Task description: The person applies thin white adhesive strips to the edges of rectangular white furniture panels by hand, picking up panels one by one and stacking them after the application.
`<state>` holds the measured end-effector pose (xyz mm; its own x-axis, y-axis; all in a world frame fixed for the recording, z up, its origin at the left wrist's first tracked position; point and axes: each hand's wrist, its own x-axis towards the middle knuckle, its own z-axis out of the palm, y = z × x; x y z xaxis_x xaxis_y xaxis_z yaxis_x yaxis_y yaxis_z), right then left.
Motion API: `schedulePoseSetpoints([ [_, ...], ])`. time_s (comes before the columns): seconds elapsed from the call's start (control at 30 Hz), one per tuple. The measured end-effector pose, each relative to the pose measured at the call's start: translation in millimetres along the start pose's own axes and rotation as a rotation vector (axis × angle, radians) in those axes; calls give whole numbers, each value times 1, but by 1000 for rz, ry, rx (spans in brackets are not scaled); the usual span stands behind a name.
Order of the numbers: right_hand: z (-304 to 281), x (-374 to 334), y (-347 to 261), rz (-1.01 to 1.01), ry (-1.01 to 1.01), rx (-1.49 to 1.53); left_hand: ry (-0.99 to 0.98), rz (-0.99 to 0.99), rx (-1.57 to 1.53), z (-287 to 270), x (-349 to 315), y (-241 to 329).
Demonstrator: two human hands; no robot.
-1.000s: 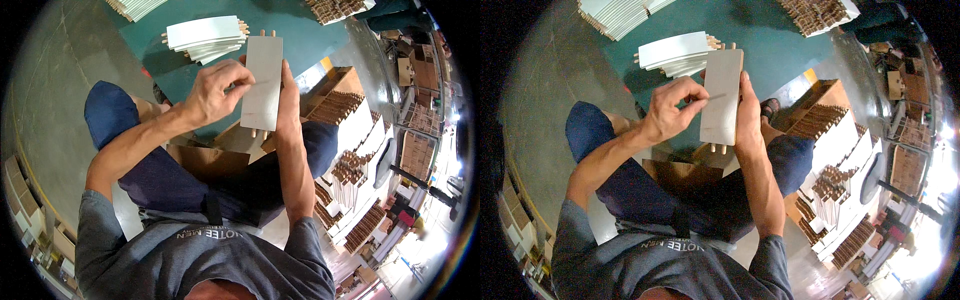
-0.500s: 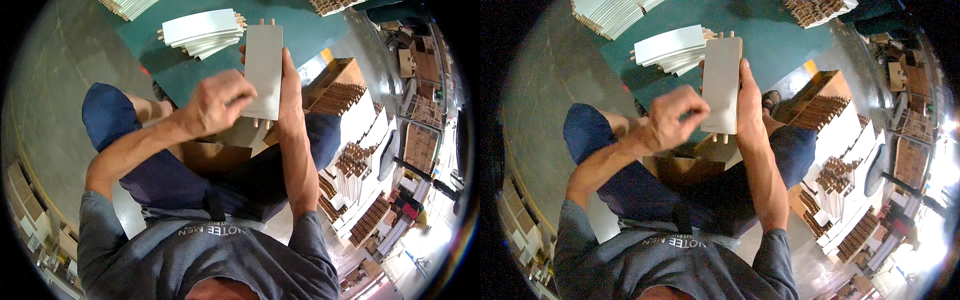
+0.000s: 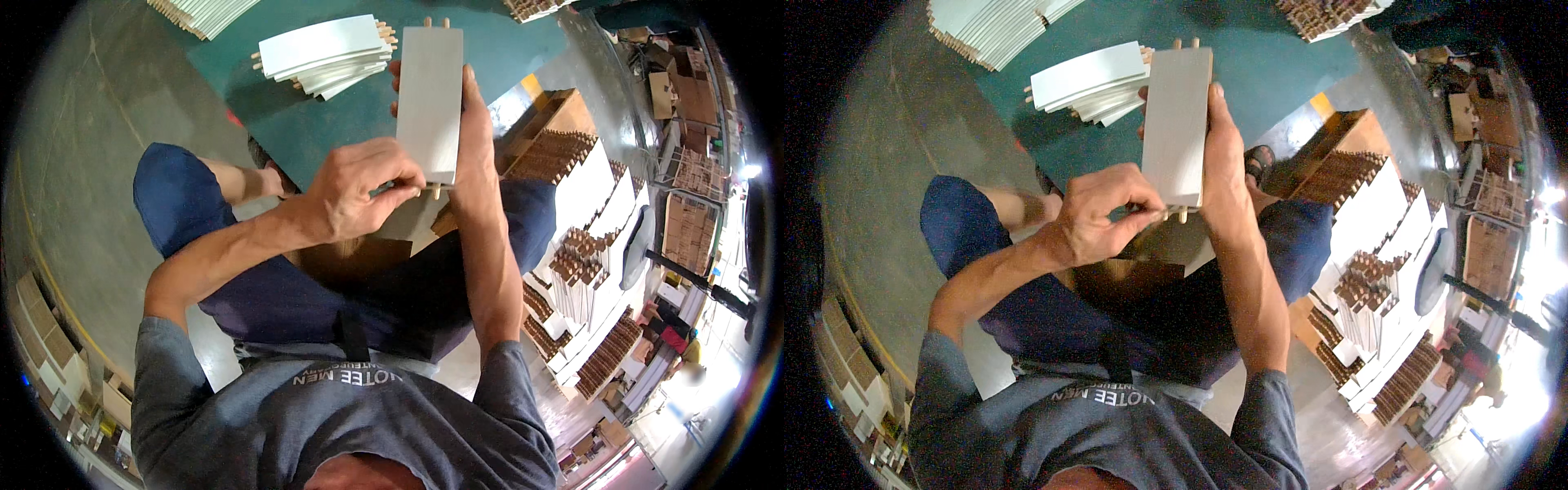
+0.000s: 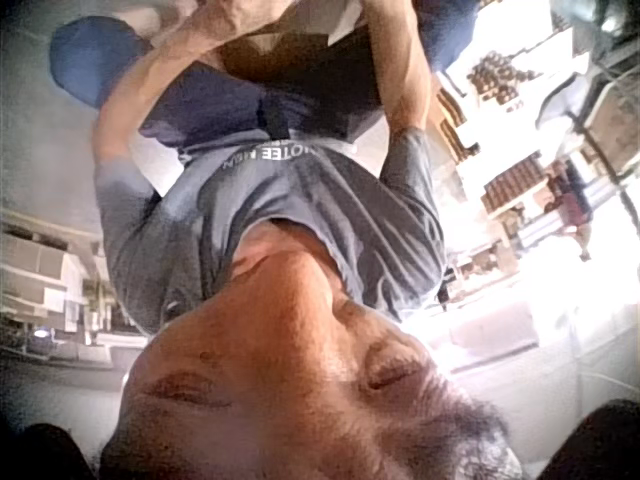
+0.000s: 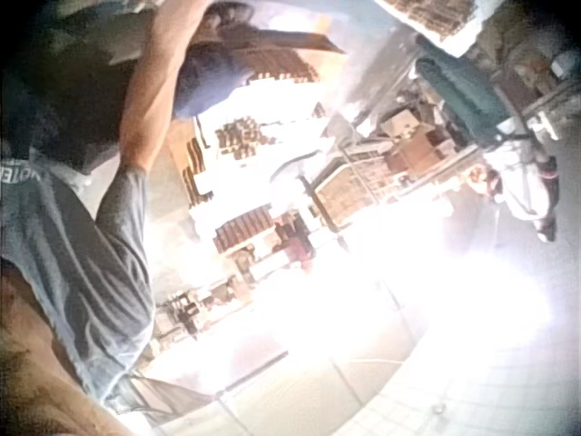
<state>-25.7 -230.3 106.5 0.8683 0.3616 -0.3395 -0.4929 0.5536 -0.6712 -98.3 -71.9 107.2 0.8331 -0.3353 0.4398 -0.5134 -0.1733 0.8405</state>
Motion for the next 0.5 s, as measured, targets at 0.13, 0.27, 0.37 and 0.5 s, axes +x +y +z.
schedulePoseSetpoints([
  [0.13, 2, -4, -2, 16, -62, 104, 107, -212, 69, -17, 8, -4],
  [0.27, 9, -9, -1, -10, 67, -16, 192, -246, 33, -20, 11, -18],
  [0.37, 9, -7, 7, 25, 65, 74, 176, -219, 48, -15, 16, -16],
  [0.5, 9, -12, 9, 70, 136, -56, 141, -191, 96, -17, 18, -18],
])
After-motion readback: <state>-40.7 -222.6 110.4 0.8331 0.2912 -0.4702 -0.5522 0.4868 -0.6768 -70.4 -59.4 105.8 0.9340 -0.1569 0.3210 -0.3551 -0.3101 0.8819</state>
